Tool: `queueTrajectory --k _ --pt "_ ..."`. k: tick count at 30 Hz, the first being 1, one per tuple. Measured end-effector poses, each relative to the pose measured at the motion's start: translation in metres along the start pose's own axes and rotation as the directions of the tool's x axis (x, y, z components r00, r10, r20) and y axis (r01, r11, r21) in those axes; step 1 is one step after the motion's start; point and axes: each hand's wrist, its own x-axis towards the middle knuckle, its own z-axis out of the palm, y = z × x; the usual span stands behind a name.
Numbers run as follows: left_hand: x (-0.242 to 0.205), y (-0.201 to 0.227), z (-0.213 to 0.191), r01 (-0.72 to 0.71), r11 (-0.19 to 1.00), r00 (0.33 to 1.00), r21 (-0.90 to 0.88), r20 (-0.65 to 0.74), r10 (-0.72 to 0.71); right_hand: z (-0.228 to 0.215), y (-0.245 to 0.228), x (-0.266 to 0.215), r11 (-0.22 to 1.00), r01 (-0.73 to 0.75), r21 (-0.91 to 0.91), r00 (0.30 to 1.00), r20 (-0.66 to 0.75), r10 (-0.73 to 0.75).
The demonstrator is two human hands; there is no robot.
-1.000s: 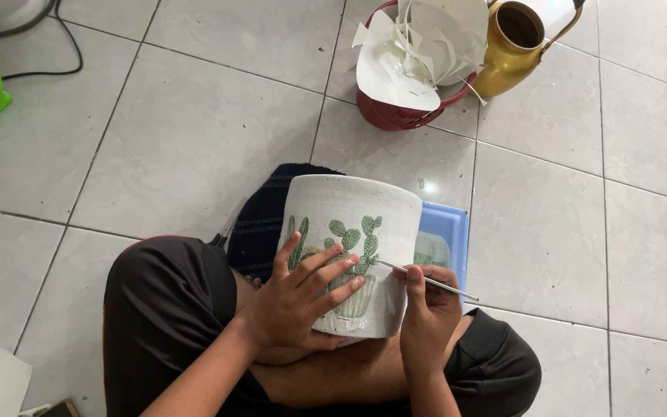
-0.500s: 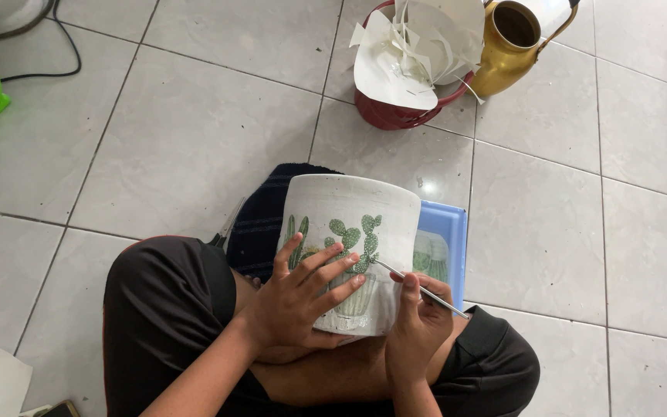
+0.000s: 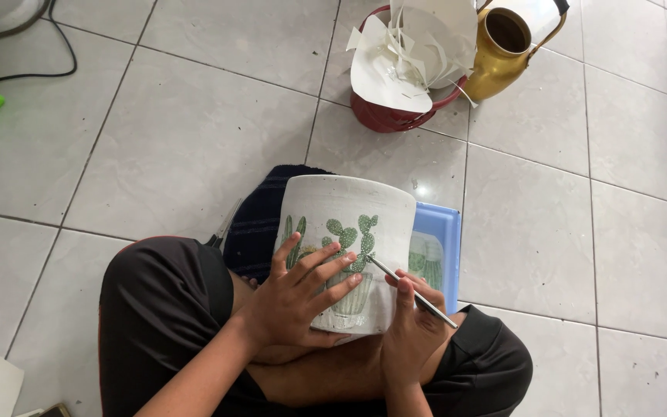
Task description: Using a metal stylus tool to trace and press a cactus design decal onto a white ceramic pot.
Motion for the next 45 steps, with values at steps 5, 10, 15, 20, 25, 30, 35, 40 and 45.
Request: queueTrajectory --k 5,10,15,20,25,30,35,40,45 --pt "-0.0013 0.0001 -0.0008 0.002 1.000 1.000 -0.010 0.010 -0.001 0.0005 -0.0011 -0.0014 0.992 0.076 -0.100 0.997 -0.009 -0.077" --pt "-0.0002 0.0004 -0.0021 -0.001 1.000 1.000 -0.006 0.011 0.002 0.0011 -0.0004 -0.0033 0.988 0.096 -0.120 0.995 -0.026 -0.099" --pt "0.0010 0.0013 -0.0018 -0.008 1.000 1.000 -0.011 -0.026 0.007 0.0028 -0.0033 -0.0037 0.987 0.093 -0.131 0.995 -0.031 -0.098" --pt "0.0008 0.0010 -0.0009 -0.012 1.000 1.000 -0.019 -0.030 0.011 0.0028 -0.0030 -0.0051 0.981 0.113 -0.154 0.993 -0.022 -0.118" --pt "0.0006 0.0019 -0.0011 -0.012 1.000 1.000 -0.010 -0.022 0.012 0.0029 -0.0042 -0.0063 0.986 0.086 -0.140 0.994 -0.052 -0.094" --pt "0.0011 0.0023 -0.0025 -0.009 1.000 1.000 0.003 -0.013 0.009 0.0033 -0.0052 -0.0070 0.985 0.094 -0.145 0.994 -0.049 -0.102" --pt "0.0007 0.0009 -0.0010 -0.019 1.000 1.000 0.007 -0.014 0.019 -0.0001 -0.0024 -0.0065 0.983 0.095 -0.158 0.994 -0.032 -0.101" --pt "0.0011 0.0010 -0.0017 -0.018 1.000 0.999 0.015 -0.036 0.018 -0.0001 -0.0011 -0.0069 0.984 0.100 -0.148 0.994 -0.031 -0.105" --pt "-0.0005 0.0009 -0.0014 -0.014 0.999 1.000 0.033 -0.004 0.014 0.0006 -0.0012 -0.0072 0.980 0.123 -0.159 0.991 -0.025 -0.129"
